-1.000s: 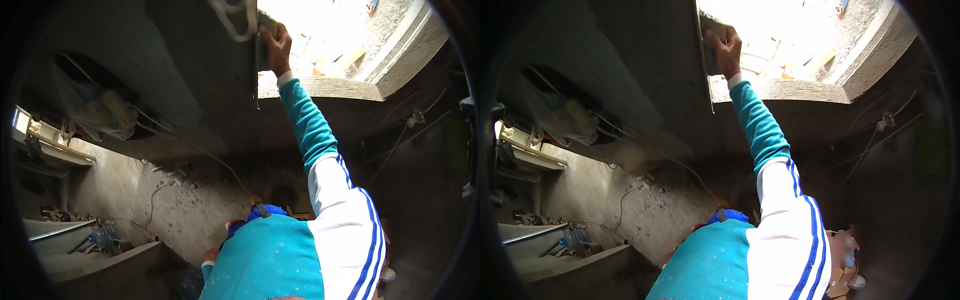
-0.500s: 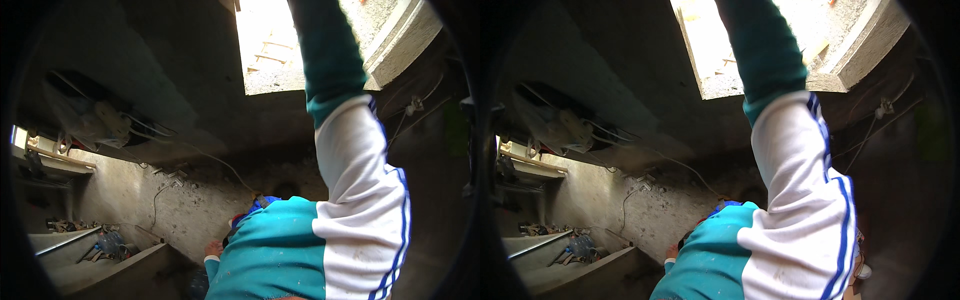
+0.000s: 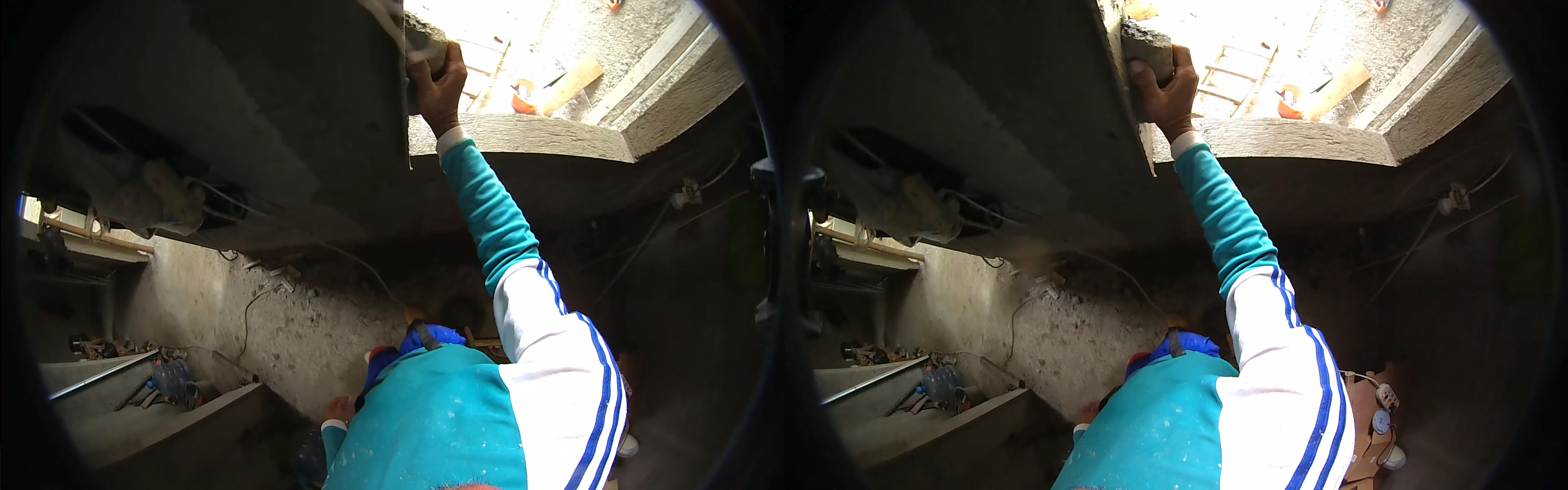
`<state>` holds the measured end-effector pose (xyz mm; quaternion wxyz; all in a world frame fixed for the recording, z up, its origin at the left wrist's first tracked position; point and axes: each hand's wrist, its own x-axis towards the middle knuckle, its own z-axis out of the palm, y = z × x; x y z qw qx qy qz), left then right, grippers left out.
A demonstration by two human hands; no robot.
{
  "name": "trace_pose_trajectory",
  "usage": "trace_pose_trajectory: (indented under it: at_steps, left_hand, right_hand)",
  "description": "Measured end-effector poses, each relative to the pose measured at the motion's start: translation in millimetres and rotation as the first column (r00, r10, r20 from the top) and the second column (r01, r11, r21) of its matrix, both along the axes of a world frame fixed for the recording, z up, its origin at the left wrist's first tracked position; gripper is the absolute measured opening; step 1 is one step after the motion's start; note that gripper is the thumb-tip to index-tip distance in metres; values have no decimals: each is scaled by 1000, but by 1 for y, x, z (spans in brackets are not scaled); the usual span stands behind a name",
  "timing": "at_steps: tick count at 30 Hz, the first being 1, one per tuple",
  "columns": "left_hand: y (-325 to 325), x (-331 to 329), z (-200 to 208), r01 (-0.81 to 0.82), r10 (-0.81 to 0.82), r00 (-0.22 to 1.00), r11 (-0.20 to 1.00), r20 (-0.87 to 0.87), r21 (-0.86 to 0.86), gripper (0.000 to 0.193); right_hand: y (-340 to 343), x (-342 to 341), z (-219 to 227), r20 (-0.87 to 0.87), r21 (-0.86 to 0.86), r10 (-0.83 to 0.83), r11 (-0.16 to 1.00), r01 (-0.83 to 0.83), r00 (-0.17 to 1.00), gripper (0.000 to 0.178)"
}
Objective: The person scoops plaster from a bucket with a trowel and applies it to a wall around a window opening. They smooth the surface with a trowel and a wooden float, repeatedly adding material and leveling the wall.
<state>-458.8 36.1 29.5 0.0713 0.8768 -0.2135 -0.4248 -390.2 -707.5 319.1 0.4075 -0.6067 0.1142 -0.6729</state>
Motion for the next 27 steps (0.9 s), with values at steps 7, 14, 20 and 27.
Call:
trace_pose_trajectory:
  at_steps: [7, 14, 20, 27]
  left_hand:
    - [-11, -11, -48, -461, 451, 877, 887, -166, -23, 31]
    - [-29, 5, -57, -621, 592, 768, 782, -245, -58, 26]
    - [-66, 29, -17, -531, 512, 831, 847, -218, -33, 31]
    - [-98, 83, 41, -483, 443, 845, 873, -299, -69, 38]
  right_hand:
    - [-6, -6, 162, -167, -156, -273, 956, 248, 948, 49]
    - [-26, 8, 369, -119, -377, -238, 909, 178, 964, 46]
    - [-28, 9, 362, -146, -308, -64, 951, 16, 987, 44]
    - [-13, -69, 211, 123, 68, 45, 996, -54, 991, 33]
